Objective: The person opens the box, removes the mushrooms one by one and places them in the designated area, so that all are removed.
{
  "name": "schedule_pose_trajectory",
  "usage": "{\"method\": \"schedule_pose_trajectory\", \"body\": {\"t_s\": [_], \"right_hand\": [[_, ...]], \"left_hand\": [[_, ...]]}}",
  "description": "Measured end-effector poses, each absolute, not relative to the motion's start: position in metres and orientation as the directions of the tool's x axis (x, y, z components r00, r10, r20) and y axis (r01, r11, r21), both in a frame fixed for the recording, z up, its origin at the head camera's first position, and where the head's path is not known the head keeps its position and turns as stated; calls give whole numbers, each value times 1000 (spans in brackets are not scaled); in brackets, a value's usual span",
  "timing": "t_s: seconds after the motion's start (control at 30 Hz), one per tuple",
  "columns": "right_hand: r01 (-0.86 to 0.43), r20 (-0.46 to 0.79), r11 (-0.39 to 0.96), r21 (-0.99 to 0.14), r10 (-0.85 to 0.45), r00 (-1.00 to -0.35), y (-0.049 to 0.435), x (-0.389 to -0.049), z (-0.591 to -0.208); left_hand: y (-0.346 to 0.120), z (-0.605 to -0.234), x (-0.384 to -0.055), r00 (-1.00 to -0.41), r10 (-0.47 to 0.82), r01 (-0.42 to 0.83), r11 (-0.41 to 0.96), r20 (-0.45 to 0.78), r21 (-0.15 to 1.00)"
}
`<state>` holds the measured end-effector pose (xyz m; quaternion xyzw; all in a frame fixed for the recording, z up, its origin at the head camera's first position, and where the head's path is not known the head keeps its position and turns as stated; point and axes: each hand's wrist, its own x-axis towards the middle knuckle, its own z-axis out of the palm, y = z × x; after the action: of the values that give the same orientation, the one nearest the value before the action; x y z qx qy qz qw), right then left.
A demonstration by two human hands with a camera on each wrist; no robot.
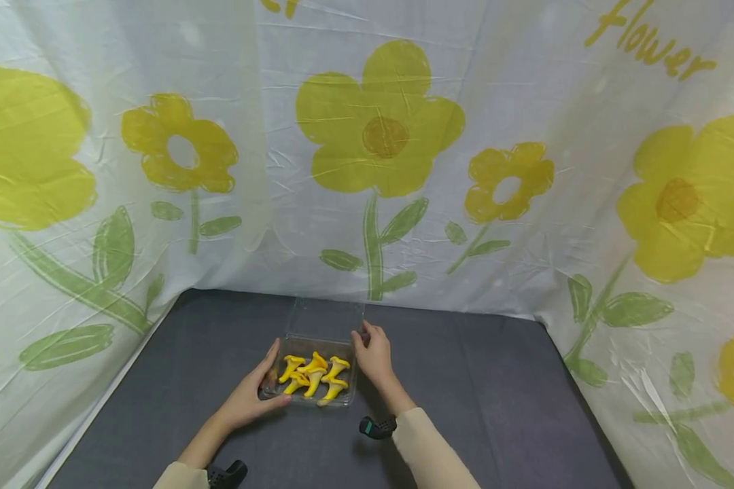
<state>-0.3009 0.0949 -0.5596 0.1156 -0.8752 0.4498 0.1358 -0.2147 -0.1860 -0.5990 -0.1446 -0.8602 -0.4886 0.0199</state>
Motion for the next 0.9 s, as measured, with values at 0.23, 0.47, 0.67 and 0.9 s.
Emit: {"method": "schedule_pose_trajectory", "body": {"t_s": [0.23, 0.47, 0.67, 0.9], "right_hand": [[-297, 318, 555, -777, -60, -946, 101, -299, -555], [-351, 355, 553, -755, -104, -929, 108, -294, -551], [-417, 410, 546, -727, -141, -901, 111, -287, -545], [-466, 437, 502, -728, -183, -880, 111, -271, -537]], "left_hand": [[-185, -600, -215, -957, 224, 275, 492, 185, 826], [-187, -602, -217, -956, 233, 274, 489, 179, 828], [-188, -602, -218, -956, 233, 274, 484, 180, 831], [-187, -603, -218, -959, 235, 260, 490, 161, 832]]}}
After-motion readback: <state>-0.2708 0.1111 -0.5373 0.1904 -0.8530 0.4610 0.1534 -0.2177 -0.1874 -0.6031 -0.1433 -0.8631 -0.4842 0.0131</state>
